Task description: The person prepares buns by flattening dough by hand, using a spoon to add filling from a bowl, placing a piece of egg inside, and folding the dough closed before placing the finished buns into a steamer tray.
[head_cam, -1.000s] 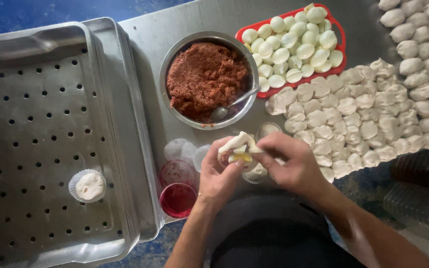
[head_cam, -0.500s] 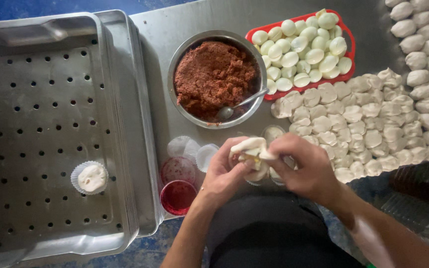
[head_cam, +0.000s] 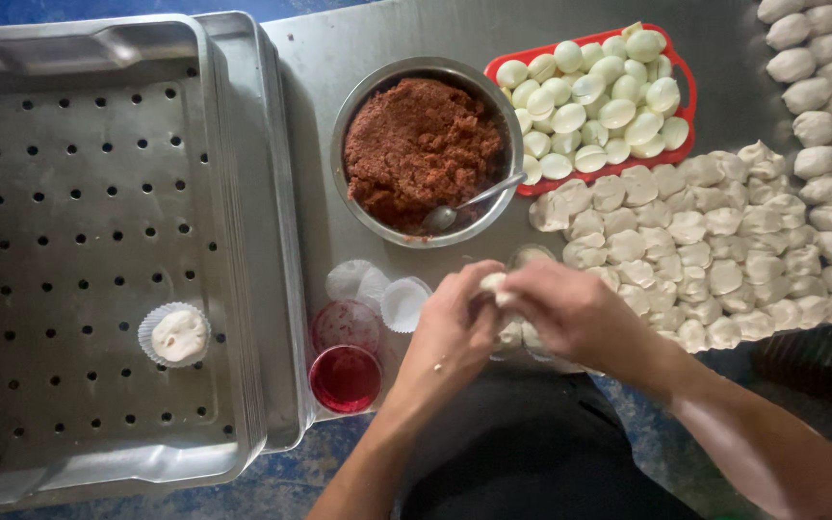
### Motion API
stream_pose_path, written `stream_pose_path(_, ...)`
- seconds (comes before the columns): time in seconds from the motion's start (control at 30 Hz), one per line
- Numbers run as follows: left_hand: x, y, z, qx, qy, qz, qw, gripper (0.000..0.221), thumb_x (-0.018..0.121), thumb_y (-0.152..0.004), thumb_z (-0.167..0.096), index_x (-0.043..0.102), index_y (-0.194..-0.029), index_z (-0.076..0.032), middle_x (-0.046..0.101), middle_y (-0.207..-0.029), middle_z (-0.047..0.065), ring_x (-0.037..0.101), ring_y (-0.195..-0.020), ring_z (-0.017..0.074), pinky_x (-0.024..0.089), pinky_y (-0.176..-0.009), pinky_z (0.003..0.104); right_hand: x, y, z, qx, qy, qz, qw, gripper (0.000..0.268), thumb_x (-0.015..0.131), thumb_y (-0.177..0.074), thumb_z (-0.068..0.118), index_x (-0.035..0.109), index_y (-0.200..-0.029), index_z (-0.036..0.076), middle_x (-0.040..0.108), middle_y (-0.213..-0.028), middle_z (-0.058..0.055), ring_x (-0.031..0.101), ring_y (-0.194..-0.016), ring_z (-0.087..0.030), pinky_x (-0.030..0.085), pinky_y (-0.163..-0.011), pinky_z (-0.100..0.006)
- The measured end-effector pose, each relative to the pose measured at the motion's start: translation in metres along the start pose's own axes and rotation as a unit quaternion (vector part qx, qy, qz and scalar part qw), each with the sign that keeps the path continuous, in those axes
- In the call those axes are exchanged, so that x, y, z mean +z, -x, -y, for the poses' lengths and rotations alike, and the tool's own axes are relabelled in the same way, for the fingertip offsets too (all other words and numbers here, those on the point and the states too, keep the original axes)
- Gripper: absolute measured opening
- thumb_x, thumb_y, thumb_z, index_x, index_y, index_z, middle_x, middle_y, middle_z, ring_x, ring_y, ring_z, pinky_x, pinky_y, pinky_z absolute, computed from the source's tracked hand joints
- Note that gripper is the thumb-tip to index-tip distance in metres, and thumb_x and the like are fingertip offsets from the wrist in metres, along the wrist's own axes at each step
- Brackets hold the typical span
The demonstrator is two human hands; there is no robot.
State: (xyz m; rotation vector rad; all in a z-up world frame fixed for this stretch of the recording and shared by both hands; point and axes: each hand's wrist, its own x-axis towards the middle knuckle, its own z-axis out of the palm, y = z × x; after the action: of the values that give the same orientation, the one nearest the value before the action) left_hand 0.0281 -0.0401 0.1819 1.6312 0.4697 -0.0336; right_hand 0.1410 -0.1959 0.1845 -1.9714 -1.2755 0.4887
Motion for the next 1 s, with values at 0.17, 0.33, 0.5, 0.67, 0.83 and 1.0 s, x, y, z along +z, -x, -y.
stream_pose_path(0.17, -0.005, -0.001, 0.014, 0.086, 0.041, 0.05, 0.994, 0.071, 0.055, -0.088, 0.003, 0.034, -0.156, 0.001, 0.048, -0.151, 0.026, 0.054, -0.136, 0.0286, 0.044, -0.115, 0.034, 0.002, -0.002, -0.007, -0.057, -0.032, -0.006, 0.998, 0.014, 0.067, -0.097, 0.008, 0.064, -0.109, 0.001, 0.07, -0.091, -0.011, 0.07, -0.072, -0.016, 0.06, -0.06, -0.027)
stream_pose_path(0.33, -0.011, -0.001, 0.032, 0.064, 0.333, -0.018, 0.941, 0.06, 0.06, -0.095, 0.004, 0.043, -0.153, -0.002, 0.043, -0.16, 0.02, 0.05, -0.145, 0.0242, 0.042, -0.119, 0.034, 0.0, -0.007, -0.002, 0.022, 0.023, -0.029, 0.999, 0.006, 0.07, -0.095, 0.009, 0.066, -0.099, 0.005, 0.069, -0.08, -0.01, 0.068, -0.06, -0.019, 0.056, -0.051, -0.032)
stream_pose_path(0.5, 0.005, 0.006, 0.034, 0.034, 0.286, -0.086, 0.954, 0.048, 0.059, -0.101, 0.0, 0.055, -0.149, 0.001, 0.069, -0.133, 0.021, 0.068, -0.117, 0.0223, 0.055, -0.104, 0.032, 0.001, -0.009, 0.016, -0.013, -0.062, -0.115, 0.991, 0.027, 0.07, -0.095, 0.012, 0.058, -0.115, -0.003, 0.07, -0.091, -0.012, 0.072, -0.071, -0.019, 0.058, -0.059, -0.033)
stream_pose_path(0.67, 0.009, 0.004, 0.021, 0.059, 0.154, -0.116, 0.98, 0.046, 0.063, -0.098, 0.002, 0.059, -0.144, 0.002, 0.078, -0.12, 0.02, 0.075, -0.103, 0.0207, 0.061, -0.091, 0.03, -0.003, -0.017, 0.019, -0.031, 0.02, -0.053, 0.998, 0.015, 0.07, -0.096, 0.009, 0.065, -0.108, 0.004, 0.069, -0.084, -0.011, 0.071, -0.067, -0.021, 0.057, -0.058, -0.034)
stream_pose_path(0.83, -0.001, 0.005, 0.007, 0.03, 0.033, -0.097, 0.994, 0.052, 0.058, -0.101, -0.008, 0.047, -0.152, -0.006, 0.073, -0.13, 0.019, 0.076, -0.107, 0.0248, 0.061, -0.09, 0.029, -0.003, -0.013, 0.018, -0.053, 0.024, -0.085, 0.995, 0.027, 0.069, -0.096, 0.01, 0.059, -0.119, -0.001, 0.069, -0.094, -0.016, 0.072, -0.077, -0.027, 0.058, -0.063, -0.036)
stream_pose_path(1.0, -0.007, 0.009, -0.001, 0.125, 0.114, -0.079, 0.982, 0.047, 0.053, -0.099, -0.004, 0.05, -0.145, 0.005, 0.052, -0.154, 0.028, 0.055, -0.14, 0.0338, 0.043, -0.116, 0.039, 0.001, -0.015, 0.017, -0.006, 0.049, -0.076, 0.996, 0.017, 0.071, -0.096, 0.011, 0.063, -0.109, 0.003, 0.07, -0.089, -0.016, 0.074, -0.073, -0.026, 0.058, -0.06, -0.036)
